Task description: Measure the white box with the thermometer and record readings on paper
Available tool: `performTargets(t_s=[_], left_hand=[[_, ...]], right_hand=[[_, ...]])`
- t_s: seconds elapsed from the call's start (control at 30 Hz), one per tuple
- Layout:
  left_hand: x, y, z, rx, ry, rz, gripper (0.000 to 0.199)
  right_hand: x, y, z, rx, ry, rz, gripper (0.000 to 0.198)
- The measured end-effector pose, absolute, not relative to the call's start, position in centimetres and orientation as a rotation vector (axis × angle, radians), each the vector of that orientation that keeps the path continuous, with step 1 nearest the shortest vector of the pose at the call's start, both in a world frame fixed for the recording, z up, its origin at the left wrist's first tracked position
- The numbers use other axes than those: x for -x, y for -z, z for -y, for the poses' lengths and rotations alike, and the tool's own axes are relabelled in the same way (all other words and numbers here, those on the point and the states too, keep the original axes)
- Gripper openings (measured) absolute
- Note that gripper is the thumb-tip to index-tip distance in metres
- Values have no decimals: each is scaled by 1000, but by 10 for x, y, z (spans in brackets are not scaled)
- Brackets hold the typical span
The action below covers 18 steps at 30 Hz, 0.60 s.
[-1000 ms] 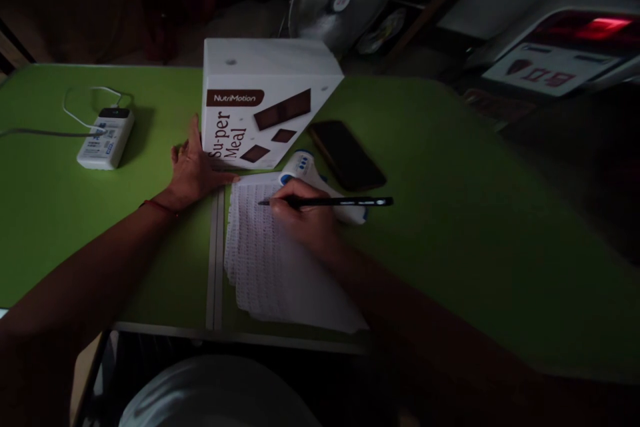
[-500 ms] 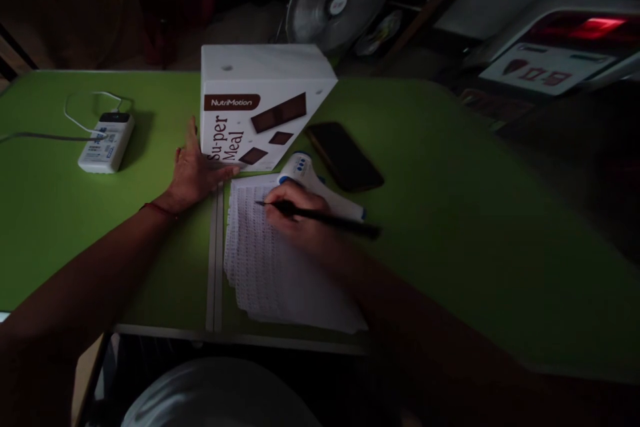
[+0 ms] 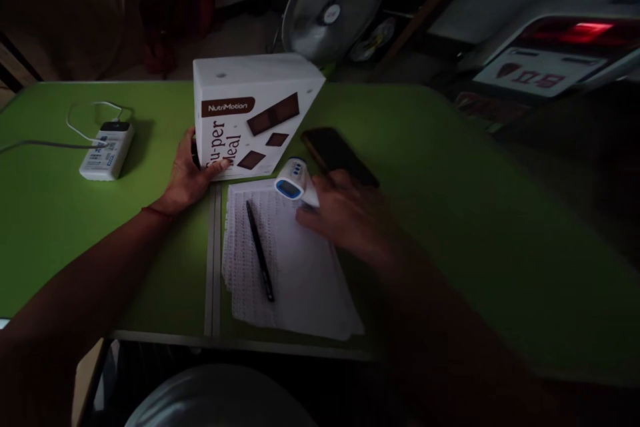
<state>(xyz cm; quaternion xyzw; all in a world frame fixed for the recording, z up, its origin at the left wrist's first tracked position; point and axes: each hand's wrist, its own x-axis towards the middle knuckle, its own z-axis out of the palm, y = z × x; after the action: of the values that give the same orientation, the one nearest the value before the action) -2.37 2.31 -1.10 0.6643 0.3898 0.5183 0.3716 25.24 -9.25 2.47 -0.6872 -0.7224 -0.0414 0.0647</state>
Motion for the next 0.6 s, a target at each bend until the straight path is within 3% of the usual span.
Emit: performTargets(t_s=[0.23,0.33,0.4,0.5,0.6], left_hand=[[18,1,-13,-1575,-1378,-854,80],[17,-1,-9,-1567,-1400,-875,80],[17,-1,-6,-1566,-1385,-902,81],[16,-1,-1,-1565,-1341,-928,85],[15,-4,4,-1575,-1304,-922,88]], right_hand=[[-251,-40,88,2336,-241,2125,26],[-253,-40,89,2309,-166,1945,25],[-256,-43,89,2273,-38,1700,36],[-257,-49,91,2085,27,1368,49],[-251,-51,96,1627,-86,1232,34]])
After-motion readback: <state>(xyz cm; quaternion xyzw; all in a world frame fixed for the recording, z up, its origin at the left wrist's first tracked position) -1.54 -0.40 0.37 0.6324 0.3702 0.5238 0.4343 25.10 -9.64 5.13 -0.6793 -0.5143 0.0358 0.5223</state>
